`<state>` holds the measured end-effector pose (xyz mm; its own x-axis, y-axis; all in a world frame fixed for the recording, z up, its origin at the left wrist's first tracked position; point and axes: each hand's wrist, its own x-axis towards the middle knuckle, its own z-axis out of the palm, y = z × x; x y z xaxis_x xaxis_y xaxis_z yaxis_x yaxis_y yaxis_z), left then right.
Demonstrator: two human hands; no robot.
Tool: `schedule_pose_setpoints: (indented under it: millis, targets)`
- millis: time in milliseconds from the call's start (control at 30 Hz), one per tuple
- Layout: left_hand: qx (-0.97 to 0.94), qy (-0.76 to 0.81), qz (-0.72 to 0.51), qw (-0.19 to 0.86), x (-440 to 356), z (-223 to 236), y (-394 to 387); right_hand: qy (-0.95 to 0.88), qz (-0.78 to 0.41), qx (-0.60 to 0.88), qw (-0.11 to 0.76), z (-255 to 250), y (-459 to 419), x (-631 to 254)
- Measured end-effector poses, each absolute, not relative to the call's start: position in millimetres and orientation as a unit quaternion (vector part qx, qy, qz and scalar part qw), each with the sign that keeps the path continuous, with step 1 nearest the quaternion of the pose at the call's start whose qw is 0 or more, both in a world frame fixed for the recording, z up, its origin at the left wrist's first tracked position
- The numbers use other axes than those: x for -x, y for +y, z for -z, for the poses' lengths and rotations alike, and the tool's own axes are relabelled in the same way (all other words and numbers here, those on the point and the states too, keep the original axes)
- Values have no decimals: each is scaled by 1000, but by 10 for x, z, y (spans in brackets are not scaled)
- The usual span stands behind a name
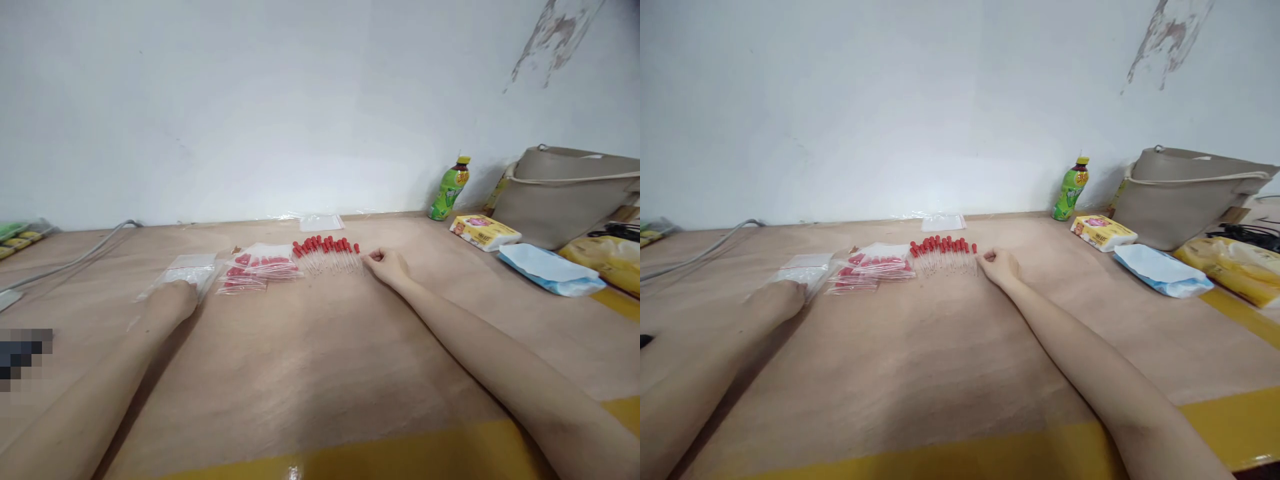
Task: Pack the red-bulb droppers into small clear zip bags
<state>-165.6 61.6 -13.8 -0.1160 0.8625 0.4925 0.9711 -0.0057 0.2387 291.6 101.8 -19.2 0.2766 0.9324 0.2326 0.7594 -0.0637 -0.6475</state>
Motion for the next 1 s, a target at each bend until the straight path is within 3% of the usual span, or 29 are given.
schedule_pose_setpoints:
  millis: [233,333,433,567,733,833,1000]
  targets:
    - [624,-709,264,198,1244,-264,422,-580,-117,752,290,207,1155,-2838]
    - [760,-504,320,256,843,-245,295,-581,-115,755,280,211,1163,-2838]
    - [875,-338,287,197,406,-95,101,-582,-108,758,274,211,1144,-2827]
    - [929,-314,179,76,45,49,-123,-583,-100,752,289,213,1115,-2826]
    - [930,-349,89,-67,11,24,-164,-531,-146,716,429,289,1140,-2938]
    - [930,-348,77,-93,26,7,-148,-506,-180,671,511,367,1171,-3000]
    - [929,-344,94,-100,-4,-4,-156,-519,-214,624,545,384,1178,-2989]
